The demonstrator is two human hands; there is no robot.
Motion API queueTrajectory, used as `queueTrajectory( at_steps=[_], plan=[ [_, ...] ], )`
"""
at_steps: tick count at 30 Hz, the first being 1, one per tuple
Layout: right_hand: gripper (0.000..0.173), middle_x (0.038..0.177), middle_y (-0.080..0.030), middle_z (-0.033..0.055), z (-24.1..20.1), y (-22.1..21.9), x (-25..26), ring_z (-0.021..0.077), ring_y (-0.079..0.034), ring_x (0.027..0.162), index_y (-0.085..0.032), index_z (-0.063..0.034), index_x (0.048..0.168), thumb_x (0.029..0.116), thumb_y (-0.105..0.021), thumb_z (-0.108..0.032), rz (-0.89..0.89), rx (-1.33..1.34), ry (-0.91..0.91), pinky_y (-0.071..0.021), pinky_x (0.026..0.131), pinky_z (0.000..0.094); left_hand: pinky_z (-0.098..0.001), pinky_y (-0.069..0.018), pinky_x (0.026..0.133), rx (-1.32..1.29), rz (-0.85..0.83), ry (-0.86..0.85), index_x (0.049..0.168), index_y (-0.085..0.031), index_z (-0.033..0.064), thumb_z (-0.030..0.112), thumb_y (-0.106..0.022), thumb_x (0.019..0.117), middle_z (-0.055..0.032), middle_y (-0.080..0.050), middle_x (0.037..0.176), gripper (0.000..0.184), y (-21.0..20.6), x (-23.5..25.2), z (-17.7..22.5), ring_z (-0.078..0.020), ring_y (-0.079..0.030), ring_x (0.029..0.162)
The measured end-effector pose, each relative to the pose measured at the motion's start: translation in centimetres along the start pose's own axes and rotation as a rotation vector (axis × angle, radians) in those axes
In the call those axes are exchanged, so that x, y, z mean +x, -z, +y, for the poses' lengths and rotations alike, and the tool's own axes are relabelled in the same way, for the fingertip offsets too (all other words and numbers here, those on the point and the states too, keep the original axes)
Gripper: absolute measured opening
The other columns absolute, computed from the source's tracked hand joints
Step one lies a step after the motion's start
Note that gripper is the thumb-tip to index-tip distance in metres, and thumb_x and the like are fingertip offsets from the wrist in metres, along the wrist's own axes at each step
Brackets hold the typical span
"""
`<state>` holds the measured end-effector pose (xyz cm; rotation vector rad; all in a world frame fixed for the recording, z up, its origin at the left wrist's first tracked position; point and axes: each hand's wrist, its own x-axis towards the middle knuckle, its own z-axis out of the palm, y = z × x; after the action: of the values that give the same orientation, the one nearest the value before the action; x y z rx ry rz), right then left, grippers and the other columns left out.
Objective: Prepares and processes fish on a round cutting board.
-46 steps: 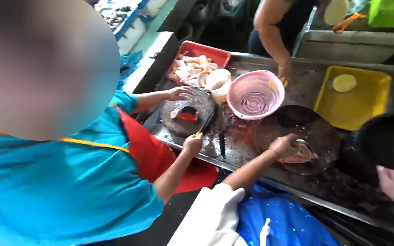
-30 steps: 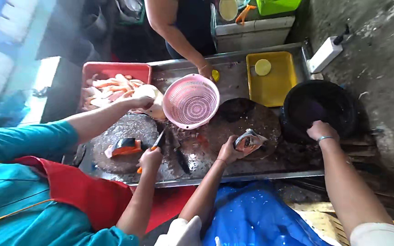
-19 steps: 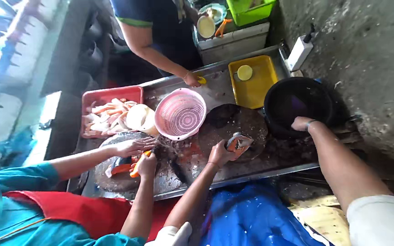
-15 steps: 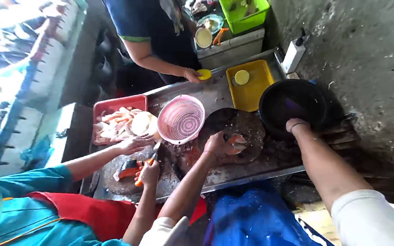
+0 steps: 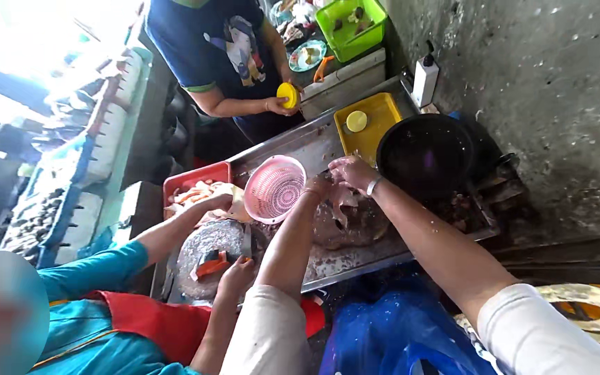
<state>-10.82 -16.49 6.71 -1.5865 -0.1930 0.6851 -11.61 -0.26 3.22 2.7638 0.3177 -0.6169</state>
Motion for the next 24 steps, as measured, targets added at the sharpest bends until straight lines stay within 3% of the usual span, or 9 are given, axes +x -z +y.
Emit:
queueTrajectory(
  at_steps=[4, 6, 8, 11, 13, 15, 20, 22, 24],
  plan=[
    [0.035, 0.135, -0.066, 0.0168, 5.8, 1.4, 0.2, 0.0282, -0.064, 0.125, -0.064, -0.0029, 0.135, 0.1058, -0.051, -0.017, 0.2, -0.338, 0.146, -0.0487, 0.11, 0.0488, -0.0676, -0.0472, 0.1, -0.132, 0.019, -0.051, 0.129, -0.068, 0.0121, 0.042, -0.082, 0.0834, -0.0187, -0.07, 0.122, 0.056, 1.0, 0.1, -3.6, -0.0388, -0.065, 0.116],
    [0.04, 0.141, -0.062, 0.0199, 10.5, 1.2, 0.2, 0.0344, -0.06, 0.131, -0.058, -0.0023, 0.143, 0.1048, -0.053, -0.015, 0.226, -0.532, 0.191, -0.0462, 0.112, 0.0549, -0.068, -0.0493, 0.097, -0.167, 0.059, -0.061, 0.127, -0.068, 0.0132, 0.042, -0.084, 0.0798, -0.0177, -0.072, 0.117, 0.058, 2.0, -0.2, -5.9, -0.0383, -0.067, 0.112],
    [0.055, 0.158, -0.047, 0.0156, 16.5, 1.0, 1.3, 0.034, -0.045, 0.145, -0.047, -0.0072, 0.154, 0.1039, -0.059, -0.027, 0.23, -0.753, 0.236, -0.0387, 0.119, 0.0566, -0.068, -0.0506, 0.095, -0.216, 0.105, -0.052, 0.127, -0.068, 0.0133, 0.038, -0.086, 0.0775, -0.0173, -0.072, 0.115, 0.058, 3.1, -1.2, -8.3, -0.0381, -0.068, 0.109],
    [0.086, 0.172, -0.016, 0.0182, 22.4, 1.5, 5.2, 0.0379, -0.01, 0.16, -0.026, -0.0038, 0.163, 0.1006, -0.058, -0.053, 0.306, -1.024, 0.168, -0.0112, 0.127, 0.0618, -0.0634, -0.053, 0.093, -0.269, 0.169, -0.032, 0.129, -0.065, 0.0098, 0.03, -0.084, 0.0815, -0.0168, -0.072, 0.113, 0.055, 5.3, -4.5, -11.6, -0.0349, -0.069, 0.105],
    [0.098, 0.173, -0.006, 0.0205, 22.0, -0.1, 8.3, 0.0388, 0.001, 0.16, -0.015, -0.0013, 0.164, 0.0985, -0.048, -0.066, 0.454, -1.089, 0.018, -0.0016, 0.126, 0.0648, -0.062, -0.0547, 0.091, -0.262, 0.227, 0.011, 0.129, -0.065, 0.0096, 0.03, -0.083, 0.0822, -0.0161, -0.072, 0.109, 0.054, 6.5, -6.0, -13.9, -0.0337, -0.07, 0.101],
    [0.102, 0.172, -0.007, 0.0239, 20.4, -4.6, 11.1, 0.0433, 0.002, 0.159, -0.016, 0.0005, 0.164, 0.0966, -0.048, -0.069, 0.526, -1.057, 0.006, 0.0033, 0.122, 0.0732, -0.0625, -0.0542, 0.09, -0.244, 0.24, 0.08, 0.129, -0.065, 0.0105, 0.032, -0.084, 0.0811, -0.0162, -0.073, 0.108, 0.056, 7.3, -7.1, -16.4, -0.0342, -0.07, 0.1],
    [0.092, 0.171, -0.013, 0.0228, 20.3, -21.2, 11.7, 0.0418, -0.003, 0.16, -0.027, -0.0006, 0.162, 0.0994, -0.041, -0.066, 0.178, -1.019, 0.227, 0.0029, 0.124, 0.0703, -0.0648, -0.0532, 0.092, -0.191, 0.241, 0.179, 0.127, -0.066, 0.0094, 0.032, -0.084, 0.0802, -0.0169, -0.072, 0.112, 0.055, 8.3, -8.3, -21.6, -0.0356, -0.069, 0.104],
    [0.094, 0.173, -0.007, 0.0177, 21.4, -23.9, 9.5, 0.0353, 0.003, 0.161, -0.019, -0.0039, 0.165, 0.0989, -0.045, -0.065, -0.021, -0.999, 0.255, 0.0057, 0.126, 0.0658, -0.0654, -0.0522, 0.094, -0.17, 0.23, 0.16, 0.128, -0.066, 0.0086, 0.033, -0.083, 0.0824, -0.0178, -0.072, 0.114, 0.054, 8.7, -8.3, -22.2, -0.0367, -0.069, 0.106],
    [0.096, 0.174, -0.009, 0.0113, 23.0, -22.0, 7.4, 0.0286, 0.0, 0.162, -0.02, -0.0089, 0.166, 0.0966, -0.048, -0.069, -0.079, -1.041, 0.293, 0.003, 0.128, 0.0621, -0.0674, -0.0512, 0.094, -0.137, 0.239, 0.133, 0.127, -0.067, 0.0106, 0.038, -0.082, 0.0828, -0.0176, -0.072, 0.113, 0.054, 8.7, -8.0, -22.5, -0.0377, -0.069, 0.107]
  ],
)
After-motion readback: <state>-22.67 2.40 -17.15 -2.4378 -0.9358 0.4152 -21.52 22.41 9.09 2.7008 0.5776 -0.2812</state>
